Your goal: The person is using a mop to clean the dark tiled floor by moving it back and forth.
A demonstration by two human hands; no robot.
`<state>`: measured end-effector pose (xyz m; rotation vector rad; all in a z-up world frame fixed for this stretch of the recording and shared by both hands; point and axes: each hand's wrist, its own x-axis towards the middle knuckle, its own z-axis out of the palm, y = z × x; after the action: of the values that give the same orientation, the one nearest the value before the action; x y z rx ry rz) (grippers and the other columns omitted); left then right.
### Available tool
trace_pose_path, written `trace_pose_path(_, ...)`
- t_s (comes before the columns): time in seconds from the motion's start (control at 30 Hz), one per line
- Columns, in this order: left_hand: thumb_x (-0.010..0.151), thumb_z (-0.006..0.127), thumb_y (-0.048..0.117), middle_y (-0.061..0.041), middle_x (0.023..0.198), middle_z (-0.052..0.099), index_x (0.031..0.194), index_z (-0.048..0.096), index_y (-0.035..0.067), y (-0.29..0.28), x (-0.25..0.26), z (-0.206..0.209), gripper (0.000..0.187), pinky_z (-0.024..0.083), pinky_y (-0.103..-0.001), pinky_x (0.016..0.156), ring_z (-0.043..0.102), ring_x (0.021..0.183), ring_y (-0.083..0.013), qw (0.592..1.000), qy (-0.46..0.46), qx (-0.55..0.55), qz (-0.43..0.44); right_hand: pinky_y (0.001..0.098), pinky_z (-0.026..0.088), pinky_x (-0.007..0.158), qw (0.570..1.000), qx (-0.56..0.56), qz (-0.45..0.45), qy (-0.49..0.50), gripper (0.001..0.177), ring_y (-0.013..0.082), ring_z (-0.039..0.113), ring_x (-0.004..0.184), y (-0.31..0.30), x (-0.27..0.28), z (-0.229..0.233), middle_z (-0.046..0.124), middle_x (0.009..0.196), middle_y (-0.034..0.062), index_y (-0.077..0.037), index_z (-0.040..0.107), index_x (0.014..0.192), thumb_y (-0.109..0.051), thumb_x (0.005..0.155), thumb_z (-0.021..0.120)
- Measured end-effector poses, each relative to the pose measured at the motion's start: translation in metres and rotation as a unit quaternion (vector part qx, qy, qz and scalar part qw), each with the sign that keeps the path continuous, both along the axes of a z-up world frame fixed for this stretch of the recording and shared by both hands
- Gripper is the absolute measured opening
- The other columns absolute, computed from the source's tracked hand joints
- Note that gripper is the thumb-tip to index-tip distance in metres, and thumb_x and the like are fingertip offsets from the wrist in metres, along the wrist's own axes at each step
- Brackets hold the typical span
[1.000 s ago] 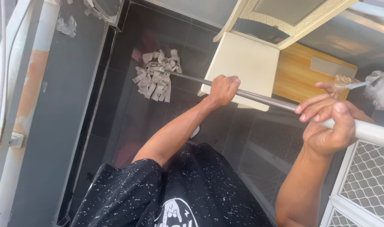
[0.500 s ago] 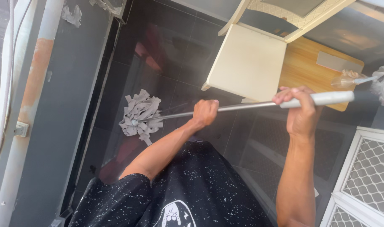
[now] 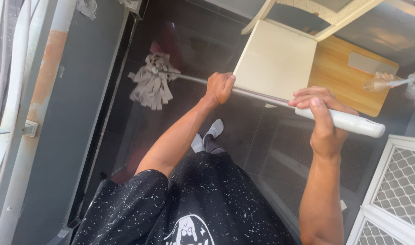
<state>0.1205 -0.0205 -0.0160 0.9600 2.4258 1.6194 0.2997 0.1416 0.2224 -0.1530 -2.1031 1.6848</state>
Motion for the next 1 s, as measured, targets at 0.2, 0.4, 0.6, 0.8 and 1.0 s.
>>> trace_pose_path(0.2,0.097,0.043,0.034,-0.024,0.066,0.059,0.068,0.059,0.003,-0.016,0.026,-0.001,0.045,0.045,-0.054,0.067,0.059,0.067,-0.0467,0.996,-0.056,-0.070,-0.008,0.0440,0.055,0.101,0.998,-0.041,-0.038,0.003,0.036,0.0340,0.071,0.101,0.004,0.002,-0.027,0.069,0.083,0.0219,0.004,0.065,0.084,-0.015,0.108,0.047)
trace_pose_path(0.4,0.097,0.043,0.034,-0.023,0.069,0.063,0.067,0.060,0.003,-0.066,0.081,-0.031,0.046,0.045,-0.056,0.071,0.061,0.072,-0.0468,0.984,-0.120,-0.123,0.049,0.0434,0.051,0.103,0.984,-0.124,-0.049,-0.115,0.025,0.0340,0.071,0.100,0.002,0.008,-0.078,0.071,0.090,0.0233,0.004,0.067,0.081,-0.008,0.096,0.051)
trace_pose_path(0.6,0.096,0.043,0.033,-0.023,0.067,0.062,0.064,0.057,0.003,-0.067,0.093,-0.034,0.046,0.044,-0.056,0.070,0.059,0.069,-0.0471,0.987,-0.106,-0.103,0.058,0.0442,0.051,0.103,0.983,-0.161,-0.013,-0.086,0.022,0.0340,0.070,0.103,0.001,0.018,-0.066,0.071,0.093,0.0231,0.004,0.068,0.083,-0.006,0.093,0.051)
trace_pose_path(0.8,0.096,0.045,0.034,-0.024,0.064,0.058,0.065,0.055,0.003,0.003,0.072,-0.004,0.045,0.043,-0.054,0.065,0.057,0.066,-0.0470,0.998,-0.045,-0.013,0.030,0.0433,0.049,0.104,0.999,-0.014,-0.031,0.013,0.024,0.0365,0.067,0.102,0.010,0.049,0.005,0.069,0.086,0.0233,0.005,0.067,0.085,-0.006,0.099,0.051)
trace_pose_path(1.0,0.097,0.044,0.033,-0.022,0.061,0.053,0.066,0.053,0.004,0.038,0.086,0.018,0.043,0.041,-0.054,0.060,0.054,0.061,-0.0463,0.999,-0.018,0.039,-0.013,0.0444,0.045,0.110,0.985,0.144,-0.055,0.070,0.030,0.0382,0.070,0.094,0.000,0.067,0.035,0.067,0.081,0.0228,0.006,0.064,0.082,-0.014,0.097,0.047)
